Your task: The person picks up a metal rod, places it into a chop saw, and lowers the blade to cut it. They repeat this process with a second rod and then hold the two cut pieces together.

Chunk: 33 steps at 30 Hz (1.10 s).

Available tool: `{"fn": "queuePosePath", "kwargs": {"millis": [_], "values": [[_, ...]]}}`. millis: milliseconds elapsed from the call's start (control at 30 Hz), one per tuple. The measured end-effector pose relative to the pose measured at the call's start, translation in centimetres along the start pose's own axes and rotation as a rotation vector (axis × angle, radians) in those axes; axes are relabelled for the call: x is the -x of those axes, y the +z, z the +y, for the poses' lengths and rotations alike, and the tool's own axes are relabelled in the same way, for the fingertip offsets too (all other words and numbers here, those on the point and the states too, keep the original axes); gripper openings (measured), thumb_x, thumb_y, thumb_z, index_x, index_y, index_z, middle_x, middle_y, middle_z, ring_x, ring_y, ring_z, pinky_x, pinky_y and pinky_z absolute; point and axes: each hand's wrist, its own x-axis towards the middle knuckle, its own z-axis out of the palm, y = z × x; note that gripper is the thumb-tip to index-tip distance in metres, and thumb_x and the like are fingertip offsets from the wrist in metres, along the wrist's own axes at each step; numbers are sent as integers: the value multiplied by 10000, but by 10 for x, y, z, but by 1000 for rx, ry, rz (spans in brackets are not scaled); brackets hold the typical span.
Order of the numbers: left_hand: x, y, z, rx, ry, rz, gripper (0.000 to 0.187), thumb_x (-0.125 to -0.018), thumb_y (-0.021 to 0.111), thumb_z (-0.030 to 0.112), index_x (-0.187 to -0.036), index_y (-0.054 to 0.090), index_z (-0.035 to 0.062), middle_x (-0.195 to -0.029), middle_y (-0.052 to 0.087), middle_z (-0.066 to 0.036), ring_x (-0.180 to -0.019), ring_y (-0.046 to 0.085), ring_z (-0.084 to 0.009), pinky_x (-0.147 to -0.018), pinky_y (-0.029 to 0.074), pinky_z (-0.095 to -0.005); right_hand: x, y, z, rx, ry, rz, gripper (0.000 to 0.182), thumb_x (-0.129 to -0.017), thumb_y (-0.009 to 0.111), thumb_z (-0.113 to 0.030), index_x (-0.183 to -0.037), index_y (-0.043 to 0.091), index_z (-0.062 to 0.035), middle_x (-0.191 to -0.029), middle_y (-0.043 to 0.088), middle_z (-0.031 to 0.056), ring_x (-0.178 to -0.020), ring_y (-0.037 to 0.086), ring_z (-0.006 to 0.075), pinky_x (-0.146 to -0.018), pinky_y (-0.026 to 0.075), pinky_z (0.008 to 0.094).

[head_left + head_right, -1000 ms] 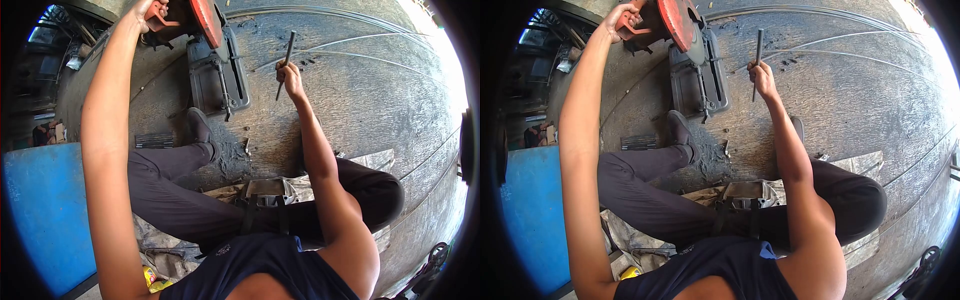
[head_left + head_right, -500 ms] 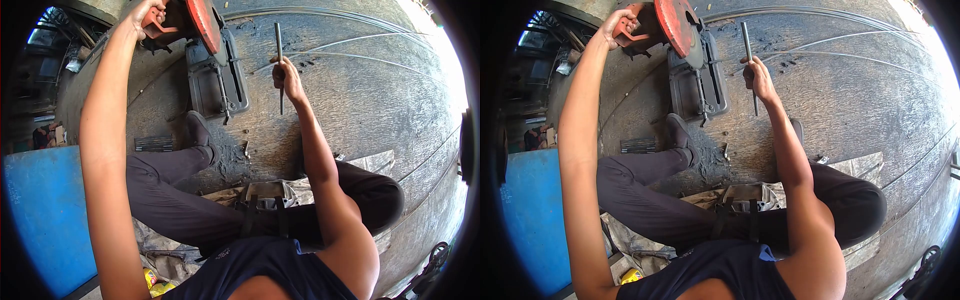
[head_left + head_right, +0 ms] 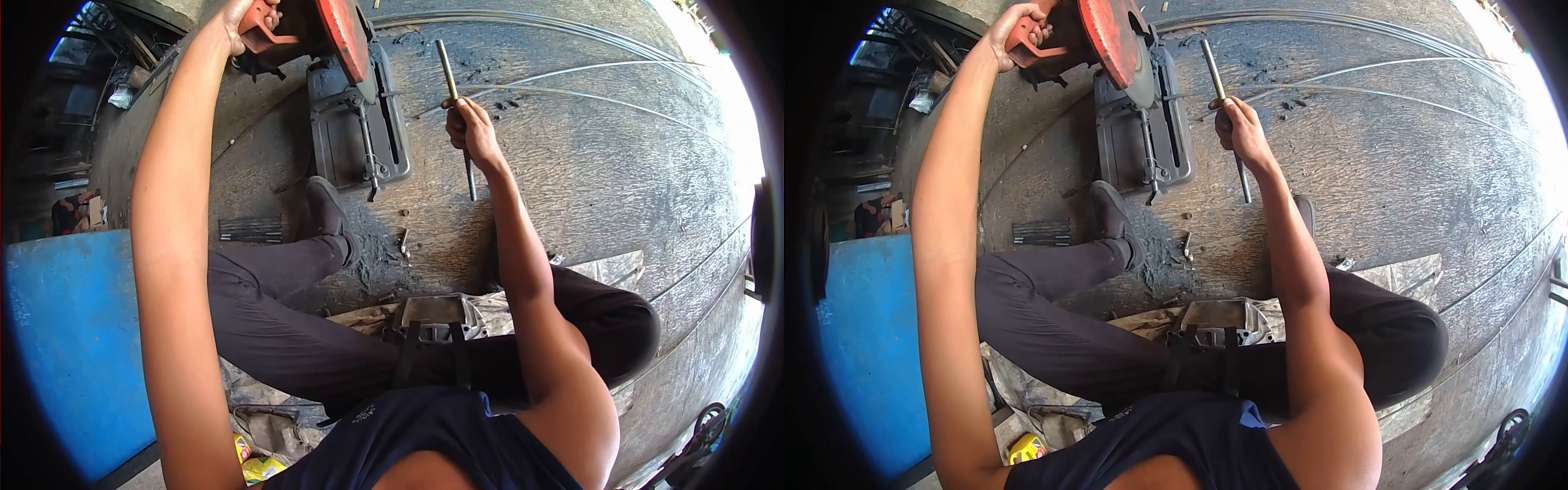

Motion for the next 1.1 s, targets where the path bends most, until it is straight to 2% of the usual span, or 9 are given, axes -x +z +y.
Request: {"fn": "queuePosePath", "kwargs": {"millis": [67,267,300,400,433,533,667,733,1100], "values": [[6,4,1,17,4,3,88,-748,541,160,-711,558,82,-625,594,-66,-509,554,-175,-611,522,-371,-3,2,8,39,32,9,302,-1072,384,-264,-1056,575,-31,-639,357,-69,-482,277,30,-416,227,224],[7,4,1,38,-1,-44,91,-753,529,156,-780,557,73,-645,604,-78,-543,587,-193,-744,580,-471,-15,10,43,419,166,15,348,-1059,407,-271,-981,620,-7,-619,406,-56,-503,356,50,-442,292,247],[10,7,2,50,10,-36,80,-749,525,147,-758,543,69,-616,589,-80,-522,584,-198,-807,578,-535,-21,7,52,524,119,-5,374,-1039,434,-278,-941,638,20,-630,499,9,-548,475,108,-507,391,301],[8,5,5,46,-27,-104,71,-743,525,135,-727,529,65,-583,570,-80,-496,572,-188,-822,572,-538,-29,11,64,829,14,22,384,-1012,463,-294,-941,650,34,-656,567,88,-624,577,190,-610,460,362],[11,6,4,47,-4,-111,69,-740,524,124,-700,516,68,-566,562,-77,-479,562,-172,-711,587,-433,-31,12,65,871,56,30,369,-992,477,-297,-958,659,22,-716,613,184,-714,643,314,-697,487,422],[-13,-12,2,12,11,-125,73,-744,522,123,-693,512,71,-576,568,-75,-477,559,-160,-583,550,-339,-35,15,71,933,-5,38,357,-990,465,-282,-972,664,14,-760,628,244,-771,647,405,-725,488,457],[-7,-5,2,34,15,-67,68,-742,523,122,-696,511,73,-589,577,-76,-473,556,-157,-515,514,-300,-39,16,78,993,-52,34,359,-1007,475,-291,-994,658,17,-732,619,164,-706,629,292,-670,478,393],[-7,-6,3,21,19,-100,68,-743,520,123,-697,515,73,-602,586,-79,-472,555,-157,-537,528,-318,-39,19,74,1018,-89,33,336,-990,495,-278,-1010,653,18,-803,645,228,-787,657,378,-709,490,423],[4,2,3,-70,32,-45,83,-737,529,155,-725,550,76,-622,600,-62,-501,559,-150,-544,495,-324,-33,23,64,1021,-263,78,223,-915,606,-194,-976,688,4,-780,636,264,-753,654,424,-667,500,450]]}}
